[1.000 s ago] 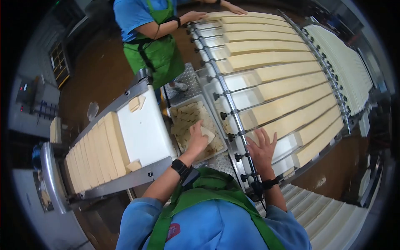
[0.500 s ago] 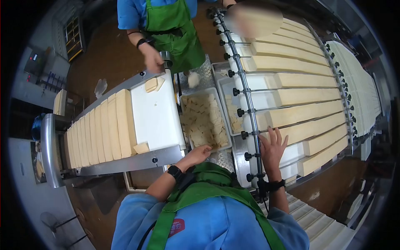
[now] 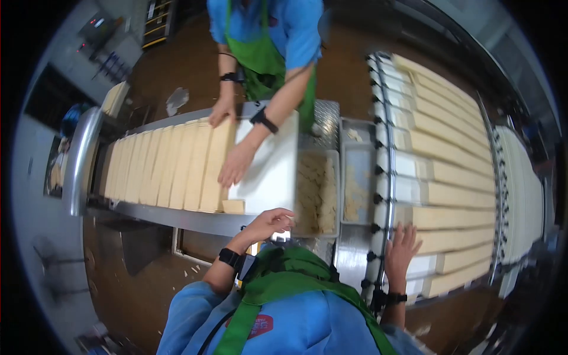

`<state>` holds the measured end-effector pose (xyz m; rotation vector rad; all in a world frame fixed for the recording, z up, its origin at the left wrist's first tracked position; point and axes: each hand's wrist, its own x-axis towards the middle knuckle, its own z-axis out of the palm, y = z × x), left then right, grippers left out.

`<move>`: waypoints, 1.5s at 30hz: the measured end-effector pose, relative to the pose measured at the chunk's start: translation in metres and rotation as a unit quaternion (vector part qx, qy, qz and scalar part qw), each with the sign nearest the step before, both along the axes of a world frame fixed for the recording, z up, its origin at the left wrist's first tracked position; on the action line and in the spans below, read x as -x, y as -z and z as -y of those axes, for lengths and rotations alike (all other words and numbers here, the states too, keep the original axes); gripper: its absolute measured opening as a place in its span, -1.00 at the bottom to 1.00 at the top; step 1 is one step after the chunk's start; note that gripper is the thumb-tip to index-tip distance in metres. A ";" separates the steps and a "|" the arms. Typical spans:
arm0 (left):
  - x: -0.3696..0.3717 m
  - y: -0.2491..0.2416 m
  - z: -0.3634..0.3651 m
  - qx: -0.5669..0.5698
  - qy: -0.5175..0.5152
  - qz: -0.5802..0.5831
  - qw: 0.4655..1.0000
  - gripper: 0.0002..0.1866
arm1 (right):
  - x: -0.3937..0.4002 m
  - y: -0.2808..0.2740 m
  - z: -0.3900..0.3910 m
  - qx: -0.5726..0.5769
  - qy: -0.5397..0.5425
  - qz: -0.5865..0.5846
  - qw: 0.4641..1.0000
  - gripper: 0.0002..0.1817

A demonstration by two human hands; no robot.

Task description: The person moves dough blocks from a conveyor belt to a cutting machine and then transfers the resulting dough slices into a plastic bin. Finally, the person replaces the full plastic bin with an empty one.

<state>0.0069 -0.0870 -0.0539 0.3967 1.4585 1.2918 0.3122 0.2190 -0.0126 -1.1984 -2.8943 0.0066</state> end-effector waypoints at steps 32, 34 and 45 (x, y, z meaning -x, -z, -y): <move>0.085 0.033 0.150 0.333 -0.458 -0.323 0.758 -0.07 | 0.645 0.082 0.278 0.061 -0.363 0.007 0.930 -0.45; 0.088 0.032 0.146 0.358 -0.442 -0.330 0.753 -0.08 | 0.647 0.099 0.275 0.064 -0.392 -0.014 0.918 -0.44; 0.118 0.023 0.132 0.315 -0.253 -0.434 0.805 -0.11 | 0.503 0.074 0.141 0.098 -0.231 -0.102 0.963 -0.36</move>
